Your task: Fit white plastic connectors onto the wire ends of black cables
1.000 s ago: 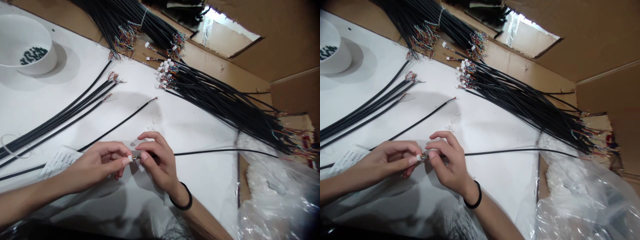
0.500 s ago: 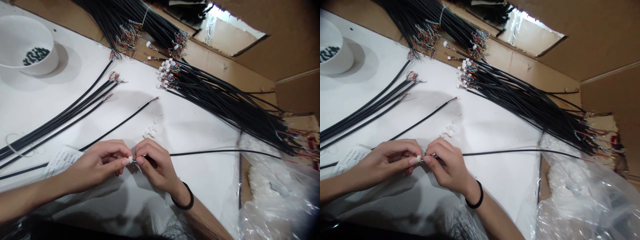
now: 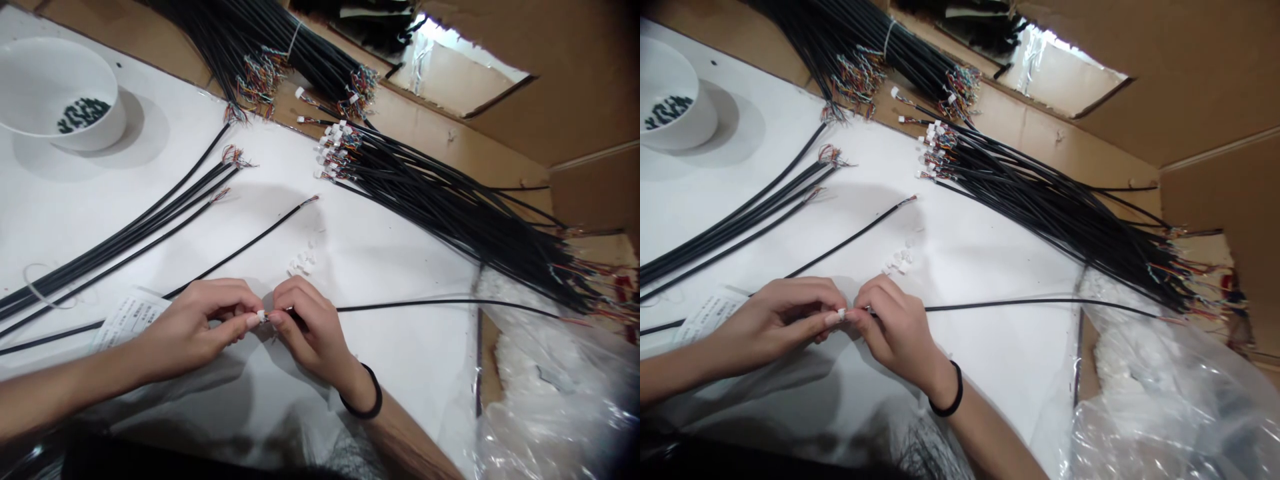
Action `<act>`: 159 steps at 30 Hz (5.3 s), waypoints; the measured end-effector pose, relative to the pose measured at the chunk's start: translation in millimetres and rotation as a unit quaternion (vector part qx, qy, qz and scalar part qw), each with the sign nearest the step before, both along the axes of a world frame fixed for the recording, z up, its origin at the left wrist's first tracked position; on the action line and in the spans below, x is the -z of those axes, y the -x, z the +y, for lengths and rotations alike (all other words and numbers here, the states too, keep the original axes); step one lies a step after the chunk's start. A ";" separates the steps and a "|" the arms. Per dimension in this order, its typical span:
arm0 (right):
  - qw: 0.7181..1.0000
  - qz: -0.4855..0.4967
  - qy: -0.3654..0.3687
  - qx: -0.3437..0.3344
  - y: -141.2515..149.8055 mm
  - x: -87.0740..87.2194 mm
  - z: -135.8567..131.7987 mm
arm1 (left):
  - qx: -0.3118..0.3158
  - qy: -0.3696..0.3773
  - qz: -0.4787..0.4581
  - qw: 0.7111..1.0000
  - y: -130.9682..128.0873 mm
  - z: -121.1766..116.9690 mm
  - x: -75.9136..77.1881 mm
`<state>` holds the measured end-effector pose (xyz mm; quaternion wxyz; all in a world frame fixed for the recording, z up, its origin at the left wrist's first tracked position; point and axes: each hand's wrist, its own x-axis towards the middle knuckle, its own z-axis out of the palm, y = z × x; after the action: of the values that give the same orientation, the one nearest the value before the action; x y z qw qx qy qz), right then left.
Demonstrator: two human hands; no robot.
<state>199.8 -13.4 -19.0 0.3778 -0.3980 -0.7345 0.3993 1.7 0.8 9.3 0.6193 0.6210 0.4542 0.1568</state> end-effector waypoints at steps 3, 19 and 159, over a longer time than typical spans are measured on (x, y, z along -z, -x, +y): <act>1.000 -0.023 -0.016 0.012 0.7 -0.4 -1.4 | 0.012 -0.030 0.013 0.999 0.0 -0.4 1.4; 0.996 -0.069 -0.047 0.025 3.6 -1.6 -5.6 | 0.032 -0.127 0.026 0.991 1.4 -3.4 6.3; 1.000 -0.010 0.009 -0.009 1.9 -1.4 -5.4 | -0.006 0.001 -0.061 0.998 3.1 3.2 8.5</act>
<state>197.9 -18.8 -17.6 0.3632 -0.3984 -0.7383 0.4052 -1.4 4.0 0.7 0.6455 0.6069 0.4192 0.1979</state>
